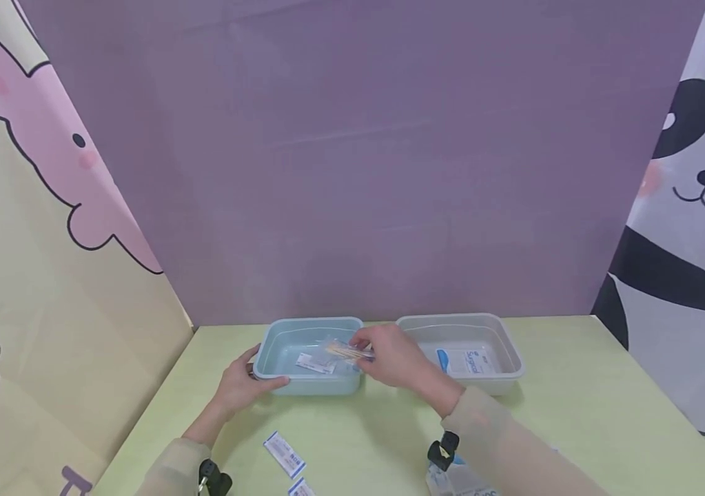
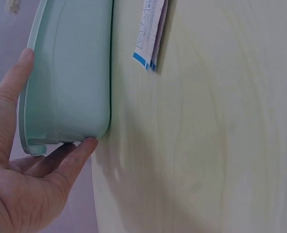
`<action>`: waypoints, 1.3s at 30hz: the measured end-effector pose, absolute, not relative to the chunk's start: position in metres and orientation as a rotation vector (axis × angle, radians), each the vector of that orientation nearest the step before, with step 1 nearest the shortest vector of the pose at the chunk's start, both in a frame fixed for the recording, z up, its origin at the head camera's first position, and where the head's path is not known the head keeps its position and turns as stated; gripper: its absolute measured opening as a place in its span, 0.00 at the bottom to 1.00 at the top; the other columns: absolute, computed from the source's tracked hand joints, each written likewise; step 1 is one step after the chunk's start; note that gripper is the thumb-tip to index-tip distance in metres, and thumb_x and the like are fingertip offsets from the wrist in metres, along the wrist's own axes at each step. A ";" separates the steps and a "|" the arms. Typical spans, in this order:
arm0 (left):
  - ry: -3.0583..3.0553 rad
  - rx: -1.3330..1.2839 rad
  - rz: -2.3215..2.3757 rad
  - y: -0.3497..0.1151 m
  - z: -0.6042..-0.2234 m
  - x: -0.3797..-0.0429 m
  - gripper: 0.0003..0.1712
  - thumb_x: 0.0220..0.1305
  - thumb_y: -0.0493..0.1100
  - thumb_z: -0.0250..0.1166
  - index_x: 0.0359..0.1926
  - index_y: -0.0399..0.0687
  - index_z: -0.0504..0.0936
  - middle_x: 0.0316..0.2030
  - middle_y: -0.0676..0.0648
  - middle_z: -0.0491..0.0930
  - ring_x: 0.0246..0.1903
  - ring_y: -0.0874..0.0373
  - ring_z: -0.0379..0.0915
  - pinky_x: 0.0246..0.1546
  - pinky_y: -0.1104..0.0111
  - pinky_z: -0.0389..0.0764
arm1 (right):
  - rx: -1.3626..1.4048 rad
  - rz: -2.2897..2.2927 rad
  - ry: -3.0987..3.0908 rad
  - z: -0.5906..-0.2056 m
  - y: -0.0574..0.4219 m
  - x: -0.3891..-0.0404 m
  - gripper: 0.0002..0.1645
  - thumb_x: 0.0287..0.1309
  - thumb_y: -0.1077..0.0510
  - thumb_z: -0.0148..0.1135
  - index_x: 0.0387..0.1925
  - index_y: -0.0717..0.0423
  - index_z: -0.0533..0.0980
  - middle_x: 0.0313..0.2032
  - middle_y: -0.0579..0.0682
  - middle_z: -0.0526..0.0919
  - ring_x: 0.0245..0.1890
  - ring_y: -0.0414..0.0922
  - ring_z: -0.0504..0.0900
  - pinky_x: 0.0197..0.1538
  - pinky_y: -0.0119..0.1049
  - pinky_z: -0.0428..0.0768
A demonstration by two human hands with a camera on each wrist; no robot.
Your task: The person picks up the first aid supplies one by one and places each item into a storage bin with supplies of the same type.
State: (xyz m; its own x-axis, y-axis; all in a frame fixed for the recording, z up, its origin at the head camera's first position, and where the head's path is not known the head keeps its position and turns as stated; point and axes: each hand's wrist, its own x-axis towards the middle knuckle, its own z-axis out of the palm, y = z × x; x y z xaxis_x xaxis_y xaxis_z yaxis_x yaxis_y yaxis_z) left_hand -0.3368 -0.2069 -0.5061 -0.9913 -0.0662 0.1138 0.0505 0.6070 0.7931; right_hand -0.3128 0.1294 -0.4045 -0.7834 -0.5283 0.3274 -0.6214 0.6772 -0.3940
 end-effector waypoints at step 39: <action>-2.680 0.011 -1.393 -0.202 -0.505 -0.334 0.65 0.44 0.57 0.89 0.78 0.36 0.66 0.60 0.31 0.84 0.55 0.43 0.85 0.49 0.57 0.87 | 0.921 0.703 -2.716 -0.418 0.086 -0.355 0.14 0.59 0.63 0.75 0.48 0.58 0.88 0.43 0.53 0.93 0.45 0.50 0.91 0.48 0.44 0.88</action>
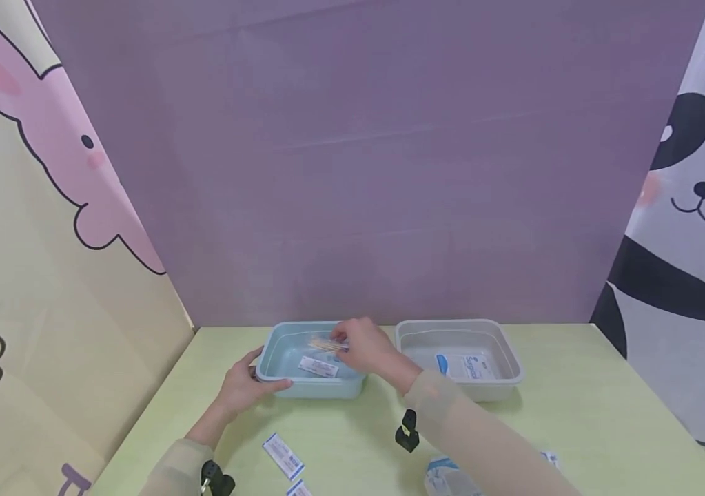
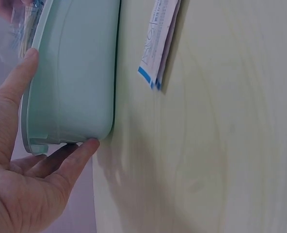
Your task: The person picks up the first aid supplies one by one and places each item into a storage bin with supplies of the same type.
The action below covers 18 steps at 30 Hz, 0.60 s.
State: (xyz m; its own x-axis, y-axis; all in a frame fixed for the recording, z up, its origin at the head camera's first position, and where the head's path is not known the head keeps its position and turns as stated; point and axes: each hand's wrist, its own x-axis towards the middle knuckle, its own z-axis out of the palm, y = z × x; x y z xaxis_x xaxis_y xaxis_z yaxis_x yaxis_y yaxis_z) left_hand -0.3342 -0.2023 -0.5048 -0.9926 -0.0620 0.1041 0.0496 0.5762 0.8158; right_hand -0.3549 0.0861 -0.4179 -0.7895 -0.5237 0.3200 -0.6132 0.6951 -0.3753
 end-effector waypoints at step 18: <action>-2.684 0.003 -1.376 -0.201 -0.506 -0.334 0.69 0.44 0.59 0.88 0.81 0.38 0.63 0.61 0.31 0.83 0.56 0.44 0.85 0.48 0.58 0.87 | 0.902 0.740 -2.766 -0.430 0.066 -0.364 0.14 0.61 0.64 0.73 0.49 0.60 0.87 0.46 0.55 0.92 0.51 0.52 0.90 0.58 0.49 0.86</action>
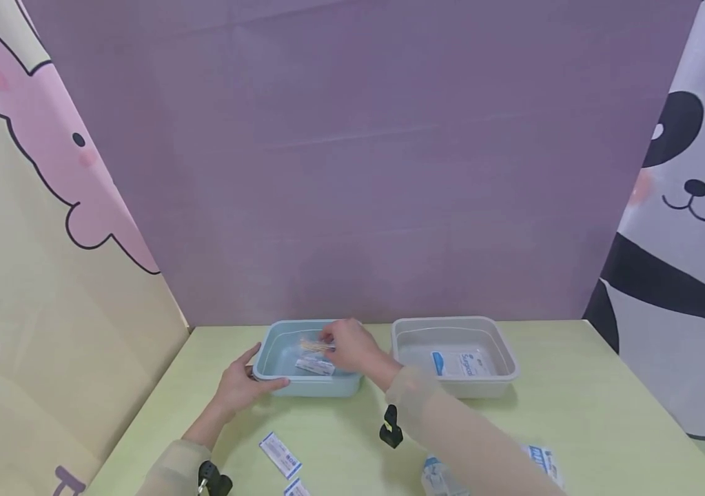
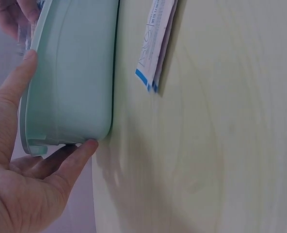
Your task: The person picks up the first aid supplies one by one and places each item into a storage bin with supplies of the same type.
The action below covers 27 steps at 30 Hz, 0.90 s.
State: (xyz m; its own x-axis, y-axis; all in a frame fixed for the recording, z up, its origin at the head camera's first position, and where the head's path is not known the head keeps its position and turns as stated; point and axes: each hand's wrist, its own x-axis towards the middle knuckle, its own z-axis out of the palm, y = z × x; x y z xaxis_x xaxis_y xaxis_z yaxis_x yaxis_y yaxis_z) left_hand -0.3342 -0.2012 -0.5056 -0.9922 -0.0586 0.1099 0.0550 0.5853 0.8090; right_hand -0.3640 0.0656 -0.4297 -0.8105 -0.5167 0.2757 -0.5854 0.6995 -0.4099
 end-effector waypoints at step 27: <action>-2.648 -0.049 -1.432 -0.204 -0.505 -0.332 0.65 0.44 0.54 0.89 0.78 0.36 0.66 0.53 0.32 0.88 0.47 0.49 0.87 0.37 0.68 0.82 | 0.913 0.718 -2.748 -0.443 0.057 -0.370 0.14 0.58 0.67 0.72 0.48 0.61 0.87 0.45 0.56 0.93 0.50 0.54 0.90 0.58 0.50 0.86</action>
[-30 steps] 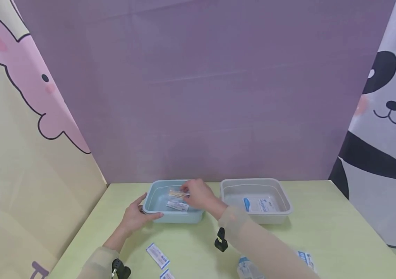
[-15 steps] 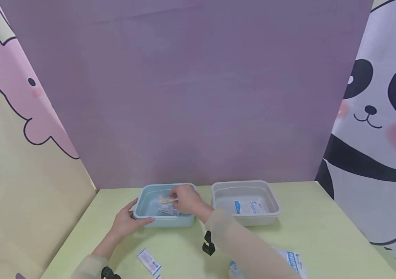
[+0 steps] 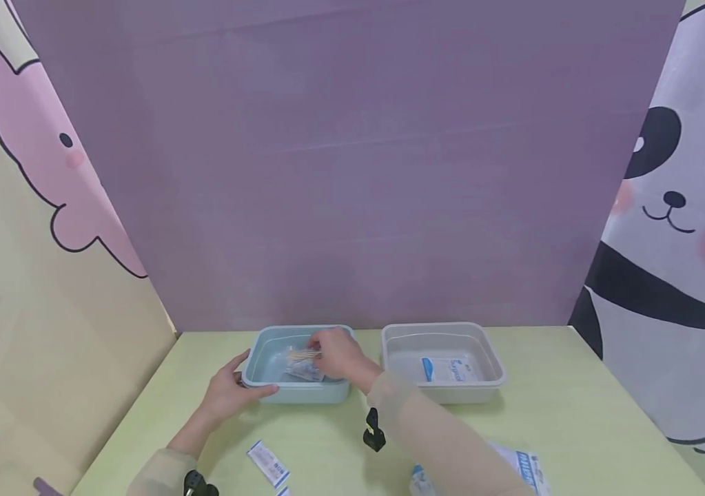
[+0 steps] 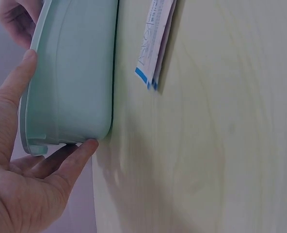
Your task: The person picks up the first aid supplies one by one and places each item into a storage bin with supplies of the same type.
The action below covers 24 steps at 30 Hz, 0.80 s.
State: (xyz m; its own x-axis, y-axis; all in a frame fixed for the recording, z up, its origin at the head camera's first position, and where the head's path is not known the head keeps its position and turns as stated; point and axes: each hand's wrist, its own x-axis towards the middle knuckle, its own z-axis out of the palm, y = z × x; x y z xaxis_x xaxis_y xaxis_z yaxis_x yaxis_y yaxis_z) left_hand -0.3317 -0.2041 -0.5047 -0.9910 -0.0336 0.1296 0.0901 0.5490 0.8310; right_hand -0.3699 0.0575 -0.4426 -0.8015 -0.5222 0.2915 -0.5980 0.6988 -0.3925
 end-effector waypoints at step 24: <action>-2.652 -0.035 -1.427 -0.203 -0.508 -0.334 0.65 0.43 0.55 0.89 0.78 0.37 0.67 0.54 0.33 0.87 0.46 0.50 0.85 0.38 0.66 0.81 | 0.855 0.623 -2.848 -0.447 0.051 -0.374 0.13 0.54 0.67 0.74 0.43 0.59 0.87 0.40 0.53 0.92 0.45 0.51 0.89 0.53 0.48 0.87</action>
State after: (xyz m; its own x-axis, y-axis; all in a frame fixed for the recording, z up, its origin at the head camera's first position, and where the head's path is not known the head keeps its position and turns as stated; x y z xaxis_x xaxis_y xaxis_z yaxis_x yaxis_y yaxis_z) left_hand -0.3341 -0.2034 -0.5078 -0.9914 -0.0408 0.1245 0.0814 0.5525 0.8295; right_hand -0.3741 0.0505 -0.4474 -0.8366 -0.5053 0.2116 -0.5474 0.7581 -0.3545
